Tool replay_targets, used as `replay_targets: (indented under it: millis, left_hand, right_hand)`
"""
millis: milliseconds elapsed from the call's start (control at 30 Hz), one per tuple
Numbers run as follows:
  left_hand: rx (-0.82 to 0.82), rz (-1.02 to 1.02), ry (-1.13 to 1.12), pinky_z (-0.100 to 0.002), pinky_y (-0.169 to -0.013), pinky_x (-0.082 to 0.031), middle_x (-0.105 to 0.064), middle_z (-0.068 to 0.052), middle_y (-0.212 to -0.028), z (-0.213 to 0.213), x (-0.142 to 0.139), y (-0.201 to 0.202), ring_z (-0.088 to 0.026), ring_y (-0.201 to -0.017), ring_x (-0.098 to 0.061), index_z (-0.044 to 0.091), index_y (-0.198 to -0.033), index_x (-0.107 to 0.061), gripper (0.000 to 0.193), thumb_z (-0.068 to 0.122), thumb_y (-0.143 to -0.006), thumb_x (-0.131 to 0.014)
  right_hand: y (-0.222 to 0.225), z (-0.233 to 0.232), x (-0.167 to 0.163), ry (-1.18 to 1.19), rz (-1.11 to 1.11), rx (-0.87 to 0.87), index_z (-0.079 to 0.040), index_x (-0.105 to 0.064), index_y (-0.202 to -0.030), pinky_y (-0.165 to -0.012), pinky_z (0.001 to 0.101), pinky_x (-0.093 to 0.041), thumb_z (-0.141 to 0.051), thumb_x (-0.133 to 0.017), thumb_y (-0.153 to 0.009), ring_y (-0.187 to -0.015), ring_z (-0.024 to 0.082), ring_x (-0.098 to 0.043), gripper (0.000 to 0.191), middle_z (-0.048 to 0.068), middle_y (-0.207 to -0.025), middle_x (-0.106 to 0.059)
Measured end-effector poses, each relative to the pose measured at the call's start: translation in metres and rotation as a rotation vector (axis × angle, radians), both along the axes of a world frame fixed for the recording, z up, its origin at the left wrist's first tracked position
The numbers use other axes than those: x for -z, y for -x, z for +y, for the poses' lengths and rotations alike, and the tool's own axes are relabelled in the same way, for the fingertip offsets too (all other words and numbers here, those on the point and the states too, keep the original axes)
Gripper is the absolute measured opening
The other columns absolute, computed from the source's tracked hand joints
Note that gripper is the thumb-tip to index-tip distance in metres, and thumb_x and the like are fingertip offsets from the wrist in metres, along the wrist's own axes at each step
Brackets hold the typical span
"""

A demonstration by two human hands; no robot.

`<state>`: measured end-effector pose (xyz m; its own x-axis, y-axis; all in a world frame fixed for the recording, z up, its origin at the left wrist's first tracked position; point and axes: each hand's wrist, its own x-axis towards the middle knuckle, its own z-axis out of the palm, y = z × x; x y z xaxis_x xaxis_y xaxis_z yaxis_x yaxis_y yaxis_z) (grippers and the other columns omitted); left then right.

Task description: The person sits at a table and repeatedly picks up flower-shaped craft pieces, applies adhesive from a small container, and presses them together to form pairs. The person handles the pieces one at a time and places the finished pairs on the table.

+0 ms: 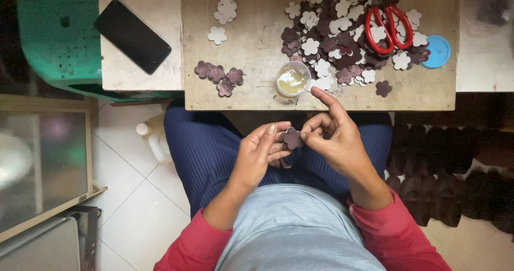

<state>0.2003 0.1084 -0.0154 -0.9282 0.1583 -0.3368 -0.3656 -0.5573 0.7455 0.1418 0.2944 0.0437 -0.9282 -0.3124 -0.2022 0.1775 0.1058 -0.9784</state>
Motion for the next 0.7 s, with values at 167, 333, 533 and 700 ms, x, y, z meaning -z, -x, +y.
replay_targets:
  millis: [167,333,533,700]
  left_hand:
    - [-0.004,0.016,0.017,-0.032,-0.088,-0.061,-0.071,-0.013,-0.114,0.001,-0.001,0.001,-0.019,-0.102,-0.073,-0.001,-0.133,-0.061,0.043,0.031,-0.109,-0.045]
    - [-0.019,0.006,0.046,-0.033,-0.090,-0.062,-0.070,-0.011,-0.115,0.001,-0.004,0.000,-0.019,-0.103,-0.073,0.000,-0.131,-0.062,0.040,0.029,-0.108,-0.049]
    - [-0.054,0.025,0.053,-0.032,-0.088,-0.062,-0.072,-0.010,-0.111,0.004,-0.005,0.001,-0.015,-0.102,-0.071,-0.001,-0.129,-0.063,0.033,0.021,-0.104,-0.059]
    - [-0.084,0.017,0.037,-0.031,-0.087,-0.063,-0.073,-0.009,-0.109,0.007,-0.002,0.001,-0.014,-0.100,-0.071,-0.001,-0.127,-0.064,0.030,0.017,-0.103,-0.062]
  right_hand:
    - [-0.001,-0.003,-0.001,-0.028,0.019,0.016,-0.001,-0.032,-0.160,-0.074,0.0230,-0.050,0.006,-0.069,-0.084,-0.080,0.007,-0.063,0.085,0.003,-0.087,-0.068]
    - [-0.002,-0.006,0.001,-0.060,0.051,0.019,-0.001,-0.031,-0.160,-0.073,0.0219,-0.050,0.006,-0.068,-0.084,-0.081,0.007,-0.064,0.084,0.003,-0.087,-0.068]
    - [-0.005,-0.009,0.001,-0.061,0.085,0.025,-0.003,-0.031,-0.161,-0.071,0.0208,-0.048,0.007,-0.067,-0.084,-0.080,0.006,-0.062,0.085,0.003,-0.087,-0.067]
    - [-0.008,-0.013,0.001,-0.102,0.114,0.035,-0.004,-0.031,-0.161,-0.071,0.0199,-0.047,0.006,-0.067,-0.085,-0.079,0.005,-0.060,0.085,0.002,-0.087,-0.066]
